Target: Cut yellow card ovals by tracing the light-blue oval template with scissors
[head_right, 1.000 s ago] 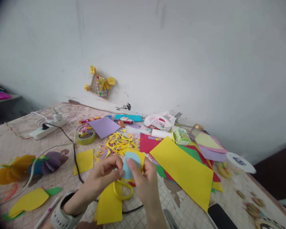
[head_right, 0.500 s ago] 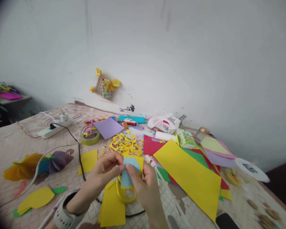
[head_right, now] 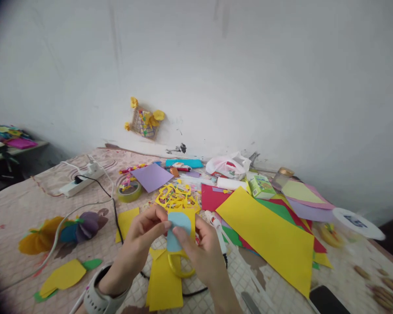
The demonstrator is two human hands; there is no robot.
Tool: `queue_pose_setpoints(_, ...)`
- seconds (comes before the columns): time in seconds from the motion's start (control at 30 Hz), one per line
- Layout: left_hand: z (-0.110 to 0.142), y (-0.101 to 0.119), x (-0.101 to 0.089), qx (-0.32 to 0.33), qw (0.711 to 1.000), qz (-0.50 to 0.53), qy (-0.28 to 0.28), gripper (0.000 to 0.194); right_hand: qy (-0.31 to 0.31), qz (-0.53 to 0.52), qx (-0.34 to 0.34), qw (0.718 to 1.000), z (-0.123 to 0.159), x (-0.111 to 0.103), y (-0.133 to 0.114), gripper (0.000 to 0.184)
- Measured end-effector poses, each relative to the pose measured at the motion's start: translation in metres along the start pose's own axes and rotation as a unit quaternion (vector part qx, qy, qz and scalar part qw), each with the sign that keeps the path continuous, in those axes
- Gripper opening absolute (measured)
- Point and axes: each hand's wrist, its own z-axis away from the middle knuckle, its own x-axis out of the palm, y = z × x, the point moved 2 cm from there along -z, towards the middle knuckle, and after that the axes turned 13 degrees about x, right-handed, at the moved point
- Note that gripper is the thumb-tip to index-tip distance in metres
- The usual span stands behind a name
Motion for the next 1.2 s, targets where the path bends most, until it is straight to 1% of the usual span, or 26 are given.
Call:
queue_pose_setpoints(0.17, 0.001, 0.001, 0.0, 0.012, 1.0, 0.0, 0.024, 0.018, -0.016, 0.005, 0.012, 1.0, 0.001, 0.008, 0.0, 0.025)
queue_pose_setpoints(0.33, 0.001, 0.001, 0.001, -0.006, 0.999, 0.016, 0.034, 0.016, -0.035, 0.041, 0.019, 0.998, 0.0, 0.004, 0.0, 0.024)
queue_pose_setpoints(0.43, 0.0, 0.001, 0.001, -0.012, 0.998, 0.038, 0.046, 0.016, -0.04, 0.04, 0.029, 0.998, 0.001, 0.004, -0.001, 0.022)
queue_pose_setpoints(0.67, 0.002, -0.004, 0.0, -0.006, 0.997, 0.039, 0.066, 0.015, -0.029, 0.01, 0.021, 0.999, 0.003, 0.006, -0.003, 0.016)
queue_pose_setpoints(0.8, 0.0, -0.002, -0.006, 0.018, 0.998, 0.017, 0.065, 0.019, -0.055, 0.049, 0.021, 0.997, 0.002, 0.003, -0.004, 0.014)
queue_pose_setpoints(0.87, -0.002, 0.001, -0.01, 0.025, 0.998, 0.008, 0.05, 0.02, -0.059, 0.065, 0.022, 0.996, 0.001, 0.002, -0.004, 0.012)
queue_pose_setpoints(0.9, -0.004, 0.002, -0.011, 0.019, 0.999, 0.006, 0.034, 0.02, -0.058, 0.068, 0.022, 0.996, 0.001, 0.002, -0.004, 0.012)
queue_pose_setpoints(1.0, -0.004, 0.002, -0.011, -0.046, 0.998, 0.0, -0.04, 0.028, -0.062, 0.069, 0.016, 0.996, 0.001, 0.002, -0.003, 0.009)
queue_pose_setpoints(1.07, -0.003, 0.0, -0.009, -0.078, 0.995, -0.01, -0.069, 0.028, -0.069, 0.075, 0.014, 0.995, 0.001, 0.003, -0.003, 0.007)
queue_pose_setpoints(1.13, -0.002, -0.001, -0.008, -0.077, 0.995, -0.014, -0.061, 0.027, -0.067, 0.08, 0.021, 0.994, 0.001, 0.001, -0.003, 0.01)
queue_pose_setpoints(1.2, -0.003, -0.001, -0.008, -0.063, 0.997, -0.004, -0.033, 0.026, -0.035, 0.082, 0.022, 0.996, -0.001, -0.003, -0.004, 0.016)
